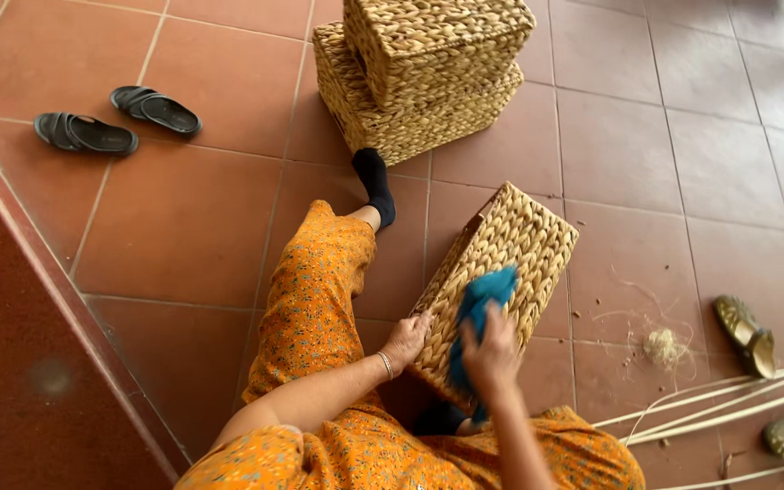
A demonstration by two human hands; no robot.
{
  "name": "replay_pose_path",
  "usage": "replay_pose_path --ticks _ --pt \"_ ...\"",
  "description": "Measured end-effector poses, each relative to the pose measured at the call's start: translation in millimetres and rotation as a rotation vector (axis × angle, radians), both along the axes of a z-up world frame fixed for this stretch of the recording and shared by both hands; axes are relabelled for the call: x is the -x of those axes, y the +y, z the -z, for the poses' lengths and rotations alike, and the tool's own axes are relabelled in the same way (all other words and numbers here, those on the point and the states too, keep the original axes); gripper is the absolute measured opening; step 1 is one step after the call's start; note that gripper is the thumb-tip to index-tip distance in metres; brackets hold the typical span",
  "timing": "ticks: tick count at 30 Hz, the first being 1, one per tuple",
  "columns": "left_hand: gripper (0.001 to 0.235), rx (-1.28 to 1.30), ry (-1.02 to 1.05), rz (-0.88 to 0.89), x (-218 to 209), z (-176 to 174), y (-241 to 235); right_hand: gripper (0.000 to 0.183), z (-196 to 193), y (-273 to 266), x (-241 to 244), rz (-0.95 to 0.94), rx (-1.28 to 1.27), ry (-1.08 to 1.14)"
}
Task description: The person sits on a tiled floor and wipes the exterior and interior of woven baskets with a blue cloth. They rotate the basket to clean all sides and occasionally use scissors to trim loose fibers.
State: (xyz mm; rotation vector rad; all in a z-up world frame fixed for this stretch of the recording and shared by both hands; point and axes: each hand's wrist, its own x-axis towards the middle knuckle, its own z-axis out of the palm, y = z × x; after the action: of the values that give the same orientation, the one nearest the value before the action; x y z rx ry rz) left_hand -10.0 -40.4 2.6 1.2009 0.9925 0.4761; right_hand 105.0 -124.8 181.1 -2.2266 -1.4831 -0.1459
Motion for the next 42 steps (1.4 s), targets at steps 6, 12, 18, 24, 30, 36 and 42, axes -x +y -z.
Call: replay_pose_path --ticks 6,12,18,24,30,36,42 --pt "0.067 0.083 -0.056 -0.017 0 -22 -1 0.066 -4 -50 65 -0.119 0.163 0.075" --pt "0.065 0.068 -0.039 0.024 2 -12 6 0.038 22 32 -17 -0.027 0.090 -0.097" --pt "0.062 0.174 -0.205 0.055 -4 -3 1 0.036 22 110 -103 0.286 0.102 -0.070" --pt "0.064 0.359 -0.235 0.120 5 -28 11 0.047 12 64 -49 0.127 0.109 0.030" --pt "0.074 0.246 -0.144 0.110 10 -39 9 0.051 15 -43 49 -0.013 0.243 0.041" --pt "0.074 0.244 -0.252 0.145 7 -43 3 0.041 22 -22 -1 -0.008 0.133 -0.048" --pt "0.076 0.290 -0.176 0.211 9 -43 9 0.037 33 58 -127 0.304 0.067 -0.095"
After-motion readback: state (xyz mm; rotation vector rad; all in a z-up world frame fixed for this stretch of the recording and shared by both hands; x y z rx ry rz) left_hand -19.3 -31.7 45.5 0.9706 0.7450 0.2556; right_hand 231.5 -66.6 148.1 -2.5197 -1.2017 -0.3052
